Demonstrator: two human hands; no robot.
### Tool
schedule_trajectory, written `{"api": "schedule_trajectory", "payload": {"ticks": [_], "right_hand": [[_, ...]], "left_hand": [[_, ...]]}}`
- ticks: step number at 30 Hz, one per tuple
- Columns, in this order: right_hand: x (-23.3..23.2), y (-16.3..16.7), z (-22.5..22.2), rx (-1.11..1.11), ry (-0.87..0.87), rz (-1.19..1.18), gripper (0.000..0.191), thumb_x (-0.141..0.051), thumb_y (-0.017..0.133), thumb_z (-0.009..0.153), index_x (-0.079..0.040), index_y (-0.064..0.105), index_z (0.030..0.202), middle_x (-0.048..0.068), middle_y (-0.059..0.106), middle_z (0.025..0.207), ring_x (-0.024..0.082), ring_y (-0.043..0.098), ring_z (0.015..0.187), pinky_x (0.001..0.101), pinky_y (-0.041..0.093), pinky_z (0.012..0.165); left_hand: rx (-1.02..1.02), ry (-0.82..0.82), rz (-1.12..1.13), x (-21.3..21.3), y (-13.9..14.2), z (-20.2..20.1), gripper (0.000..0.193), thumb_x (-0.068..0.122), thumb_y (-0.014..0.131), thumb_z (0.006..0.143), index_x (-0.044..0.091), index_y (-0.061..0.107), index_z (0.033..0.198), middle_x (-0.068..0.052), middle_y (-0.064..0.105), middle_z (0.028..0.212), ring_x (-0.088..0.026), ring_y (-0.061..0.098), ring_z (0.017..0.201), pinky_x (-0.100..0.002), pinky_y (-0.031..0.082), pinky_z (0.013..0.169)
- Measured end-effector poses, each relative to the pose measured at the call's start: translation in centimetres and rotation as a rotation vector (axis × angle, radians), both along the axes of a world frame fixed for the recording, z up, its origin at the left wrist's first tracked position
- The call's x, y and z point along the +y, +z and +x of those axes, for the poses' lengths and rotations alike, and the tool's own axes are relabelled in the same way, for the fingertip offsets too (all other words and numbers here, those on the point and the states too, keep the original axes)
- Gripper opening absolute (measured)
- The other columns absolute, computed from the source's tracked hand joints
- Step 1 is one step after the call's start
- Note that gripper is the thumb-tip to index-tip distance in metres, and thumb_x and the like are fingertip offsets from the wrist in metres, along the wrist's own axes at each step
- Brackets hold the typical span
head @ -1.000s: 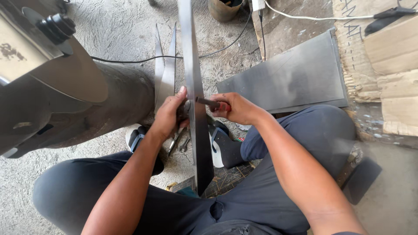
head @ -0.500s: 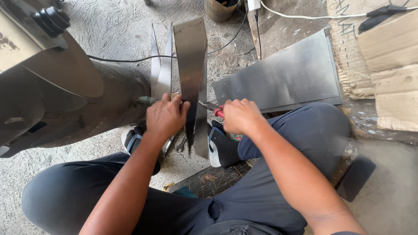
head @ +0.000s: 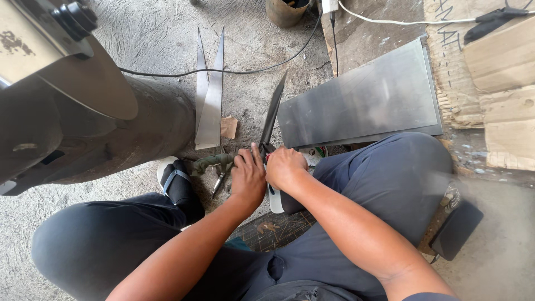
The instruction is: The person uses a bench grinder to cut a rectangular metal sheet along a marked line, producing sparks. They then use pliers to bend and separate the cut piece before returning to the grinder to cut another section of the sheet.
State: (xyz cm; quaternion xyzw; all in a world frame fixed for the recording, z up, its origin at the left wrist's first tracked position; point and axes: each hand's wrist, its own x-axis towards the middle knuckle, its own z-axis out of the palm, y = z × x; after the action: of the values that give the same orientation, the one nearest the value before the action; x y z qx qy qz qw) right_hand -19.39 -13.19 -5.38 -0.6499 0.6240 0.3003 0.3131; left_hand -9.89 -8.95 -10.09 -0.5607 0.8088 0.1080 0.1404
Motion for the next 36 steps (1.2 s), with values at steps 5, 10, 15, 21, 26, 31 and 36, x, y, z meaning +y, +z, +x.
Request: {"api": "schedule_trajectory", "payload": {"ticks": [5,10,15,21,26,31,36], "right_hand": [[-0.1,0.5,-0.1,-0.083,-0.117,-0.1,0.051,-0.016,0.069,0.083,0.017,0.054,0.12,0.033,0.068,0.113,0.042,0.07,0.109,0.0426,0.056,0.094],[-0.7,0.9,-0.2,-0.13,-0.107,-0.136,0.048,-0.014,0.064,0.084,0.015,0.053,0.12,0.033,0.069,0.108,0.043,0.071,0.105,0.0456,0.056,0.092],[-1.5,0.9,-0.5,-0.176,-0.035,-0.177,0.04,-0.013,0.062,0.084,0.009,0.056,0.117,0.031,0.071,0.103,0.044,0.072,0.1,0.0484,0.056,0.09],[-1.7,1.0,-0.7,-0.184,0.019,-0.163,0.039,-0.014,0.063,0.083,0.002,0.057,0.119,0.027,0.073,0.101,0.043,0.072,0.1,0.0491,0.056,0.089],[-1.9,0.8,-1.4,-0.162,0.006,-0.122,0.04,-0.016,0.065,0.083,0.002,0.059,0.118,0.026,0.072,0.105,0.042,0.071,0.103,0.0487,0.055,0.092],[-2.5,0.5,-2.1,-0.132,0.027,-0.085,0.041,-0.019,0.068,0.083,0.0,0.062,0.119,0.025,0.071,0.11,0.041,0.069,0.107,0.0477,0.054,0.094],[-3.5,1.0,-3.6,-0.104,0.042,-0.057,0.046,-0.023,0.073,0.08,-0.009,0.063,0.122,0.019,0.072,0.113,0.038,0.069,0.109,0.0465,0.054,0.093]], "left_hand": [[0.184,0.021,0.068,-0.6,-0.3,0.2,0.081,0.006,0.06,0.086,-0.014,0.02,0.154,-0.041,0.039,0.133,-0.038,0.057,0.103,-0.032,0.061,0.061],[0.236,0.181,0.271,-2.4,-0.2,2.2,0.084,-0.008,0.057,0.088,-0.004,0.016,0.161,-0.033,0.041,0.135,-0.037,0.065,0.099,-0.037,0.063,0.074],[0.197,0.489,0.524,-3.8,-0.2,5.2,0.078,0.004,0.059,0.093,0.013,0.024,0.162,-0.025,0.046,0.137,-0.041,0.065,0.112,-0.05,0.056,0.097],[0.216,0.597,0.614,-3.7,-1.3,7.9,0.077,0.01,0.059,0.089,0.014,0.029,0.159,-0.034,0.031,0.157,-0.051,0.049,0.136,-0.051,0.042,0.115],[0.15,0.591,0.672,-2.5,-2.3,8.5,0.074,0.012,0.061,0.09,0.009,0.028,0.156,-0.031,0.023,0.162,-0.052,0.047,0.136,-0.051,0.045,0.112],[0.153,0.565,0.639,-2.5,-2.9,8.8,0.069,0.01,0.059,0.091,0.004,0.032,0.154,-0.032,0.032,0.158,-0.053,0.05,0.134,-0.051,0.046,0.111],[0.194,0.508,0.681,-3.7,-2.7,7.8,0.055,0.014,0.061,0.087,0.014,0.056,0.141,-0.021,0.054,0.148,-0.038,0.052,0.137,-0.048,0.043,0.115]]}}
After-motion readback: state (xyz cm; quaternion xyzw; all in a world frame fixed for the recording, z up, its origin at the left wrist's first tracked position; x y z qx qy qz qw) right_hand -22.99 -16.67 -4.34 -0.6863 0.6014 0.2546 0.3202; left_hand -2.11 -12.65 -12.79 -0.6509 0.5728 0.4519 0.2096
